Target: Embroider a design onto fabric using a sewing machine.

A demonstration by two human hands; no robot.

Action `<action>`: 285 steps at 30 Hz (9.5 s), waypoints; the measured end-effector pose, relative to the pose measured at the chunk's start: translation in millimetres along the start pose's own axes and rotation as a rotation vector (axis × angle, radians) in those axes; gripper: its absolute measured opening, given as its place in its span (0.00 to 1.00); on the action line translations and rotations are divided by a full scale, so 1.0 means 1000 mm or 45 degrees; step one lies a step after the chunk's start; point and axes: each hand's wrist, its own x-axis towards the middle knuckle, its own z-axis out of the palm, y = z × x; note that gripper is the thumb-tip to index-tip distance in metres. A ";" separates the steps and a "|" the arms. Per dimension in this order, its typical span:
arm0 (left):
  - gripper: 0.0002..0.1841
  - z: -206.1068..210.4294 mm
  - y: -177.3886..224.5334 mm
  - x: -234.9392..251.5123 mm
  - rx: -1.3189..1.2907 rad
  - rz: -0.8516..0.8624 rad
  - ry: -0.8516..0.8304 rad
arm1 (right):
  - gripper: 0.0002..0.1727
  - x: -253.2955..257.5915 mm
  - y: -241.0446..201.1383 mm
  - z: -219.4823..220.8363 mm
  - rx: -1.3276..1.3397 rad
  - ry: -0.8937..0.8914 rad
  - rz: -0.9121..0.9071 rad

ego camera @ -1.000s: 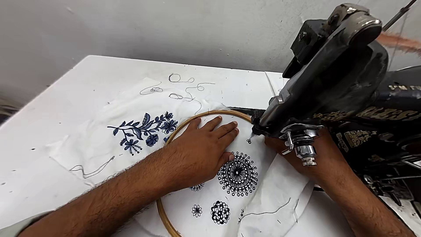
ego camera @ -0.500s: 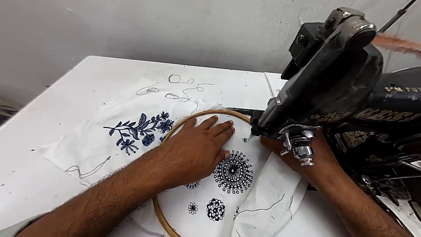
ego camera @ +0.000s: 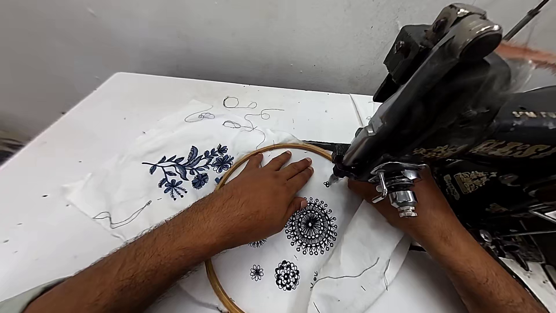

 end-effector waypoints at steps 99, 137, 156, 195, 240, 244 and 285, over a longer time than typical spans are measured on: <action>0.31 0.003 -0.006 0.009 -0.040 -0.019 0.023 | 0.13 0.004 0.002 0.003 0.019 0.081 -0.064; 0.32 0.002 -0.008 0.007 -0.041 -0.014 0.004 | 0.14 0.003 0.001 0.006 0.030 0.061 0.021; 0.31 0.006 -0.005 0.009 -0.048 0.015 0.034 | 0.13 0.001 -0.001 -0.003 -0.033 0.049 -0.008; 0.31 0.008 -0.006 0.011 -0.050 0.025 0.060 | 0.12 0.002 0.003 -0.003 0.000 0.062 -0.033; 0.31 0.003 -0.006 0.008 -0.043 0.034 0.012 | 0.12 0.002 -0.002 -0.005 -0.054 0.021 0.014; 0.31 0.006 -0.005 0.011 -0.045 0.035 0.032 | 0.12 0.002 -0.001 -0.008 -0.021 0.025 -0.009; 0.31 0.003 -0.005 0.007 -0.061 0.034 0.015 | 0.12 0.001 0.002 -0.007 -0.051 0.003 -0.022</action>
